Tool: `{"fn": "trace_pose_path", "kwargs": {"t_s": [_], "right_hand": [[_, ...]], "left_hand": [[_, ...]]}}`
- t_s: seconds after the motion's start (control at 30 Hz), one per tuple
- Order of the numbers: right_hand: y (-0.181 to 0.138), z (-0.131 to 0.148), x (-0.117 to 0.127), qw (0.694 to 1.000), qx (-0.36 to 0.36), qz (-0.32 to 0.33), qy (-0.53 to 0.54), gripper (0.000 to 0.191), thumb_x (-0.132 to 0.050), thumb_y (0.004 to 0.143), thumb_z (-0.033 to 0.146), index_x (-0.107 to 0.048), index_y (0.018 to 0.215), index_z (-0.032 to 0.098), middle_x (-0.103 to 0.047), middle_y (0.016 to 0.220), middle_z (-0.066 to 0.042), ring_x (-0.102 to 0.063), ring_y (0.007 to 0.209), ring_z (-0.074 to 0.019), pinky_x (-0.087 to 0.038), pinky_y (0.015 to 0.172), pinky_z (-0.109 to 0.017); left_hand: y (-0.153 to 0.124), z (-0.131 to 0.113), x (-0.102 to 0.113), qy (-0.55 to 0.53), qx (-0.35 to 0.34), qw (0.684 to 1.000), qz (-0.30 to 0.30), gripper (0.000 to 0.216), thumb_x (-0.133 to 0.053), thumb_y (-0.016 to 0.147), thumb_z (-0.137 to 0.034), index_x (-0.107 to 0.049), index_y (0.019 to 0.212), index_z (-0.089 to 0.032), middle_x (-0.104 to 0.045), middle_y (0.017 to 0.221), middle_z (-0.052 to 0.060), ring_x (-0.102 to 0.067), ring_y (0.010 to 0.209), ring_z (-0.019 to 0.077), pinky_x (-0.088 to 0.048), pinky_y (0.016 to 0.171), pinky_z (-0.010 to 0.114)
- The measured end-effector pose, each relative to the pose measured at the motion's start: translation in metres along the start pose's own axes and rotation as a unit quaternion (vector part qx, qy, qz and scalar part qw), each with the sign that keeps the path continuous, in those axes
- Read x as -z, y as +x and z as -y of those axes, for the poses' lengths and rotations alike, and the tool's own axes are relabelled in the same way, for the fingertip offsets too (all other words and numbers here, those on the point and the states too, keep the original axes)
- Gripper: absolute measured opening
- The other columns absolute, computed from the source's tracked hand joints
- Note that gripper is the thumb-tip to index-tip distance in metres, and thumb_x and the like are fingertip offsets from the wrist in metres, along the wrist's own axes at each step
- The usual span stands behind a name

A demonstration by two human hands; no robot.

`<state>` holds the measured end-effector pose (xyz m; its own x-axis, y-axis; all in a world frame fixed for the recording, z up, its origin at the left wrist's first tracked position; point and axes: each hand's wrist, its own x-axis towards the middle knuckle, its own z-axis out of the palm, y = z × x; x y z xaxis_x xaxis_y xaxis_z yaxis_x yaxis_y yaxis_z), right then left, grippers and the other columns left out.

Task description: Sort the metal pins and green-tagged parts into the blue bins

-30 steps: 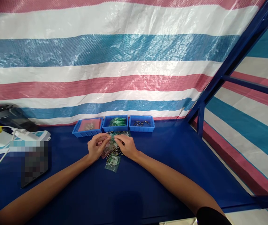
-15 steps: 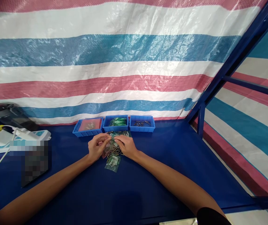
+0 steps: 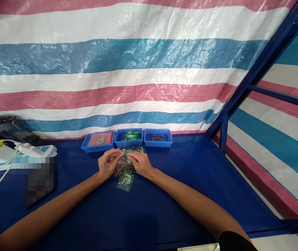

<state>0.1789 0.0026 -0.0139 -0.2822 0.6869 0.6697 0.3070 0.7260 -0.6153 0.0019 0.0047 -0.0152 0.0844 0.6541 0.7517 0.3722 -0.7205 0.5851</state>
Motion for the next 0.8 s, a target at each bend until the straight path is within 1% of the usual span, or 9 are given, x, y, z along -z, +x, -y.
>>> {"fn": "trace_pose_path", "kwargs": {"t_s": [0.23,0.43,0.7,0.8], "right_hand": [[0.0003,0.0005,0.0005,1.0,0.012,0.0,0.006,0.021,-0.049,0.091,0.023,-0.067,0.097,0.015,-0.07,0.078,-0.006,-0.066,0.073,-0.0169,-0.052,0.068,-0.027],[-0.0003,0.0003,0.0003,1.0,0.011,0.005,-0.005,0.022,-0.048,0.091,0.026,-0.067,0.097,0.017,-0.071,0.08,-0.006,-0.066,0.072,-0.0167,-0.052,0.068,-0.027],[-0.0011,-0.0011,-0.0001,1.0,0.017,0.003,-0.011,0.022,-0.048,0.091,0.025,-0.067,0.096,0.017,-0.071,0.084,-0.007,-0.066,0.075,-0.0171,-0.053,0.07,-0.028],[-0.0009,-0.0011,0.0001,1.0,0.02,0.002,-0.008,0.021,-0.049,0.091,0.024,-0.067,0.096,0.016,-0.071,0.084,-0.007,-0.067,0.075,-0.0171,-0.053,0.07,-0.028]], "left_hand": [[-0.0007,-0.0004,-0.0004,-0.005,0.007,1.0,0.0,0.016,-0.064,0.081,-0.021,-0.061,0.096,-0.017,-0.072,0.084,0.003,-0.069,0.065,0.0131,-0.056,0.062,0.022],[-0.0022,0.0036,-0.0014,-0.005,0.003,1.0,-0.004,0.016,-0.064,0.08,-0.022,-0.061,0.095,-0.017,-0.071,0.087,0.005,-0.069,0.07,0.0141,-0.057,0.064,0.023],[-0.0016,0.0029,-0.0012,-0.009,0.008,1.0,0.002,0.015,-0.064,0.081,-0.023,-0.061,0.095,-0.018,-0.071,0.086,0.004,-0.068,0.064,0.013,-0.056,0.062,0.023],[-0.0012,0.0027,-0.001,0.0,0.007,1.0,-0.001,0.015,-0.064,0.08,-0.023,-0.062,0.094,-0.018,-0.071,0.083,0.004,-0.068,0.065,0.0133,-0.056,0.063,0.024]]}}
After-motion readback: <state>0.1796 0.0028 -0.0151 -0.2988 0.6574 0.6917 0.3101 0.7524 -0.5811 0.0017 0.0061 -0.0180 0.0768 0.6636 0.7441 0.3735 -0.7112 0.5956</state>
